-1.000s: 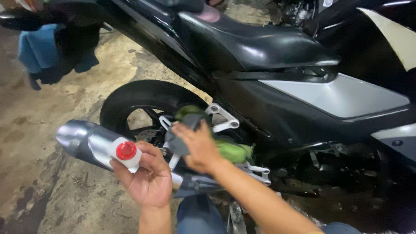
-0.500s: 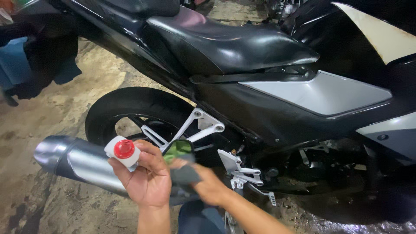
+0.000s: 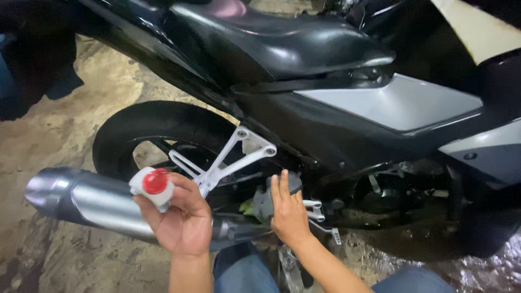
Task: The person applies liquid from a white bottle with a red nozzle onto a black motorcycle and wipes the surfaces with a green and gray cloth. The person cleans the rear fender, side panels, seat, and rear wheel area.
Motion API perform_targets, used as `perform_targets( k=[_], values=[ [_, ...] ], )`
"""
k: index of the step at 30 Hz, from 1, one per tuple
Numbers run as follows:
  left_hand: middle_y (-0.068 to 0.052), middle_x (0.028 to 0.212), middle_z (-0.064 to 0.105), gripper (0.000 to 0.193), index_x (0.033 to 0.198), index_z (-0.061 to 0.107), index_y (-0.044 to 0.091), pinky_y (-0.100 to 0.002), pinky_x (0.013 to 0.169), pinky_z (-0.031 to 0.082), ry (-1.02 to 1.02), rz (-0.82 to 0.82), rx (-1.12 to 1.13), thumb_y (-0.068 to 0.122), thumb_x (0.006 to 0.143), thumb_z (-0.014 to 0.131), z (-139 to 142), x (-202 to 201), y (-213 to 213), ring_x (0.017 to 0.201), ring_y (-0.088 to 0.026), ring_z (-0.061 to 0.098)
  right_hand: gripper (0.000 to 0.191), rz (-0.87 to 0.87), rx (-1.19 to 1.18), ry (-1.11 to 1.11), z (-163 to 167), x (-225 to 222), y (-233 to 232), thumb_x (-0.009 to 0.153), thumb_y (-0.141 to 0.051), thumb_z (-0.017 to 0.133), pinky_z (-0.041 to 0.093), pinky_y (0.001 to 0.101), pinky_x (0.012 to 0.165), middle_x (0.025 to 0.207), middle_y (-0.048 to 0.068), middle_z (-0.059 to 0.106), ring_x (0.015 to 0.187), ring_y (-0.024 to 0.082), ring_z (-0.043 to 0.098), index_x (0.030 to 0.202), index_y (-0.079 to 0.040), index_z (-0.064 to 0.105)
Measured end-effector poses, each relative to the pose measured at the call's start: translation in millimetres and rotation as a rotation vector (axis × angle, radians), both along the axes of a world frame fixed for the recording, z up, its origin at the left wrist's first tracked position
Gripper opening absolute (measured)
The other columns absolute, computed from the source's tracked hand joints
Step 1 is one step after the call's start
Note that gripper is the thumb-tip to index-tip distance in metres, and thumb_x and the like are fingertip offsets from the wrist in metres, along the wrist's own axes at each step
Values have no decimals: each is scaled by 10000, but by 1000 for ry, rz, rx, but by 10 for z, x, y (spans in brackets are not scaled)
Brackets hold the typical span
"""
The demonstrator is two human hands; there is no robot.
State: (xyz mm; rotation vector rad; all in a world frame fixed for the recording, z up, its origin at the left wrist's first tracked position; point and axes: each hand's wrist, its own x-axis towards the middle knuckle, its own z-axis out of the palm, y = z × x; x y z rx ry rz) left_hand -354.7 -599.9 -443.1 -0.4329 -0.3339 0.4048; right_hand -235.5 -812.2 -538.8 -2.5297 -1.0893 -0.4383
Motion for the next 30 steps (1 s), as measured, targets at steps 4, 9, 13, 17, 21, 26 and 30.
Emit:
perform_targets(
  k=[4, 9, 13, 17, 21, 26, 30],
  values=[
    [-77, 1178, 732, 394, 1210, 718, 70, -364, 932, 640, 181, 9, 102, 253, 886, 847, -96, 148, -172, 1119, -268, 660, 947, 292, -15, 389, 233, 199, -227, 620, 32, 651, 244, 566, 1134, 1663, 251, 231, 1463, 450, 384, 1538, -9, 419],
    [-123, 1176, 735, 443, 1208, 690, 41, -392, 927, 638, 290, -154, 112, 306, 874, 809, -211, 511, -562, 1081, -308, 685, 582, 138, 868, 1081, 682, 247, -967, 1017, -288, 446, 438, 501, 1153, 1543, 189, 615, 1351, 314, 621, 1431, 91, 597],
    [-158, 1192, 732, 498, 1235, 654, 0, -414, 937, 626, 357, -231, 118, 336, 883, 764, -316, 685, -857, 1100, -325, 699, 657, 672, 1487, 1289, 896, 186, -1236, 1032, -410, 407, 404, 569, 1128, 1560, 225, 491, 1383, 378, 511, 1510, 40, 392],
    [-153, 1170, 734, 491, 1219, 647, 14, -427, 938, 627, 401, -291, 161, 352, 872, 727, -385, 891, -1055, 1083, -322, 705, 635, 667, 1531, 1505, 850, 335, -1027, 1035, -405, 407, 391, 547, 1145, 1565, 208, 490, 1395, 346, 499, 1507, 19, 401],
    [-125, 1154, 739, 435, 1202, 671, 59, -425, 922, 627, 394, -285, 168, 359, 888, 702, -442, 1108, -1117, 1080, -292, 714, 613, 633, 1489, 1590, 743, 672, -872, 1038, -400, 407, 378, 525, 1162, 1569, 191, 489, 1406, 314, 487, 1504, -2, 409],
    [-119, 1150, 745, 463, 1235, 640, 71, -421, 910, 642, 496, -225, 103, 377, 889, 672, -398, 1360, -1137, 1079, -283, 724, 586, 667, 1374, 1657, 872, 1181, -909, 1042, -394, 407, 361, 497, 1184, 1574, 169, 487, 1420, 274, 471, 1501, -28, 420],
    [-133, 1148, 749, 473, 1242, 650, 126, -474, 872, 636, 485, -252, 101, 407, 865, 699, -161, 1530, -1275, 1049, -292, 710, 566, 631, 1316, 1761, 1079, 1531, -713, 1046, -389, 407, 347, 475, 1200, 1578, 152, 486, 1431, 242, 459, 1498, -49, 429]
  ],
)
